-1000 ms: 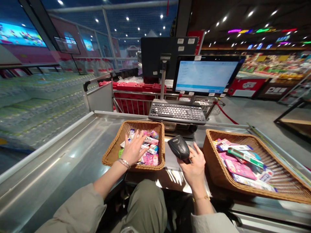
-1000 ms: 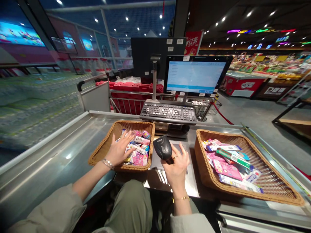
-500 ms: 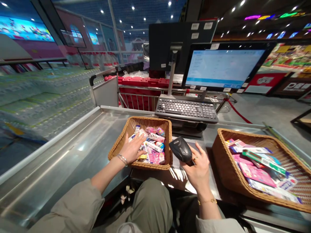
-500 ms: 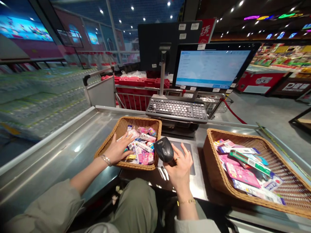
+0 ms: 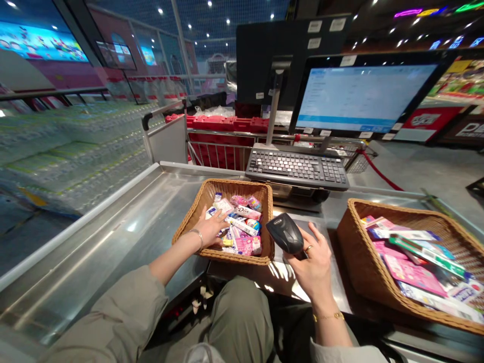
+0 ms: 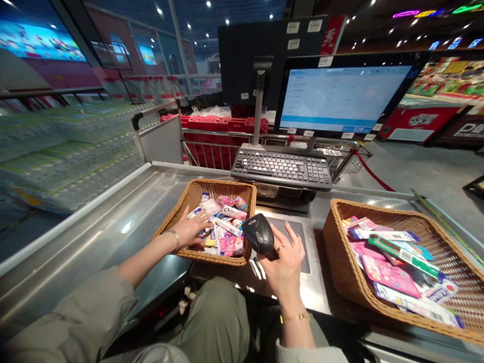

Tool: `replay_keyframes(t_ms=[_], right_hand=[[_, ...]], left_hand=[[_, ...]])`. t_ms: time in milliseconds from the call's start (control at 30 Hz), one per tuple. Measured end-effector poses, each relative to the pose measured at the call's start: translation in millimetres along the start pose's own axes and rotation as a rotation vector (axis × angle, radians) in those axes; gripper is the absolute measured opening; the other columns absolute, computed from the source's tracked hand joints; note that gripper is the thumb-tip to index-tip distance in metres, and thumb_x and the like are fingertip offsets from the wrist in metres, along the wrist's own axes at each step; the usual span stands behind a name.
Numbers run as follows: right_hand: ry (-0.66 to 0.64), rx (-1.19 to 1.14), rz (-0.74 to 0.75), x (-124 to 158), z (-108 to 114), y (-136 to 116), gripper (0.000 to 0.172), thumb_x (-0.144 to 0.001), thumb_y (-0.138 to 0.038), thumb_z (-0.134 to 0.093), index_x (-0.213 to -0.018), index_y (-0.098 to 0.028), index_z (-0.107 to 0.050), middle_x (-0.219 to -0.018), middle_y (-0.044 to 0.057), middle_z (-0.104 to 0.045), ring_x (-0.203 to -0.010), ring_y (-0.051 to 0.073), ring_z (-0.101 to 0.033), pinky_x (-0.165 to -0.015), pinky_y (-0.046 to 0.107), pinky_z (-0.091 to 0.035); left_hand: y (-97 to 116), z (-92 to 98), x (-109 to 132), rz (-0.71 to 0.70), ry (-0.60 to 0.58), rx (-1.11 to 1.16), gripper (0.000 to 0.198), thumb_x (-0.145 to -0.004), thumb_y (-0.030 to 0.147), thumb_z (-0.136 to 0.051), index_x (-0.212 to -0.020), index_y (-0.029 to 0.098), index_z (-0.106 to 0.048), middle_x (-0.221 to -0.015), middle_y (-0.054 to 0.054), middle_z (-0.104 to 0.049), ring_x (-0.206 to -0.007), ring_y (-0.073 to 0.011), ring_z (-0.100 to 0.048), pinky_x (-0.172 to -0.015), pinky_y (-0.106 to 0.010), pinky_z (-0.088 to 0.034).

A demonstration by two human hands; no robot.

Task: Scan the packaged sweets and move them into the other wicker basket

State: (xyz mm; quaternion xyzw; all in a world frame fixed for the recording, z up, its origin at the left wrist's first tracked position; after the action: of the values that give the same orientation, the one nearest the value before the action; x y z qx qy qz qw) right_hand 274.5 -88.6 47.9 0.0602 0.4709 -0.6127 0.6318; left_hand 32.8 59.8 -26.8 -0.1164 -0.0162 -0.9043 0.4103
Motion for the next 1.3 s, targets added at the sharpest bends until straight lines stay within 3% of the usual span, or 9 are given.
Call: replay_keyframes(t_ms=[433, 667, 800, 1033, 1167, 1300], right_hand=[[0.007, -0.007, 0.003, 0, 0, 2, 0.018, -0.077, -0.028, -0.065, -0.094, -0.022, -0.069, -0.116, 0.008, -0.070, -0.130, 0.034, -0.048, -0.103, 0.062, -0.040], [0.014, -0.011, 0.006, 0, 1, 3, 0.017, -0.077, -0.029, -0.065, -0.093, -0.022, -0.070, -0.116, 0.007, -0.071, -0.131, 0.034, -0.048, -0.104, 0.061, -0.040], [0.029, -0.013, 0.008, 1, 3, 4, 0.017, -0.078, -0.029, -0.065, -0.093, -0.022, -0.069, -0.115, 0.008, -0.071, -0.131, 0.033, -0.048, -0.104, 0.061, -0.040], [0.029, -0.012, -0.003, 2, 4, 6, 0.019, -0.078, -0.029, -0.066, -0.096, -0.022, -0.069, -0.118, 0.008, -0.070, -0.132, 0.033, -0.047, -0.105, 0.062, -0.038], [0.032, -0.015, -0.009, 3, 4, 7, 0.020, -0.078, -0.029, -0.066, -0.097, -0.022, -0.069, -0.118, 0.007, -0.070, -0.132, 0.033, -0.047, -0.105, 0.062, -0.038], [0.034, -0.014, -0.006, 3, 5, 7, 0.019, -0.078, -0.030, -0.066, -0.095, -0.022, -0.069, -0.117, 0.008, -0.070, -0.132, 0.033, -0.047, -0.105, 0.062, -0.039]], left_hand=[[10, -27.1, -17, -0.141, -0.117, -0.101, 0.033, -0.065, 0.046, -0.082, -0.089, 0.027, -0.070, -0.147, -0.006, -0.051, -0.144, -0.0353, -0.031, -0.110, -0.073, 0.004], [28, -33.8, -23, -0.272, -0.112, -0.137, 0.038, -0.062, 0.028, -0.084, -0.097, 0.021, -0.069, -0.147, -0.012, -0.050, -0.144, -0.0373, -0.030, -0.112, -0.072, 0.001], [30, -23.1, -20, -0.290, -0.094, -0.125, 0.030, -0.067, 0.031, -0.079, -0.092, 0.020, -0.069, -0.147, -0.013, -0.050, -0.145, -0.0359, -0.030, -0.114, -0.069, 0.003], [3, 24.5, -20, -0.129, 0.084, 0.109, 0.036, -0.074, 0.037, -0.076, -0.104, 0.023, -0.062, -0.156, -0.010, -0.039, -0.149, -0.0333, -0.020, -0.113, -0.071, 0.001], [-7, 24.5, -26, -0.085, 0.102, 0.171, 0.037, -0.076, 0.034, -0.074, -0.107, 0.024, -0.058, -0.159, -0.008, -0.033, -0.150, -0.0313, -0.017, -0.113, -0.072, -0.001], [-13, 14.6, -29, -0.042, 0.049, 0.191, 0.046, -0.076, 0.032, -0.072, -0.118, 0.025, -0.056, -0.159, -0.008, -0.032, -0.150, -0.0324, -0.015, -0.112, -0.073, 0.001]])
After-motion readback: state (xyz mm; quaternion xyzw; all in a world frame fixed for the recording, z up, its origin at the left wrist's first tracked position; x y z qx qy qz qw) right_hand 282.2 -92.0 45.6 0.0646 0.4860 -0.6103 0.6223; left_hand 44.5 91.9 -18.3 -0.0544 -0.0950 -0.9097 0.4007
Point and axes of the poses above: each hand's wrist, its own x-axis away from the middle knuckle, its own z-axis out of the back of the hand, y = z × x, the point moved 10 cm from there along -x, towards the middle knuckle
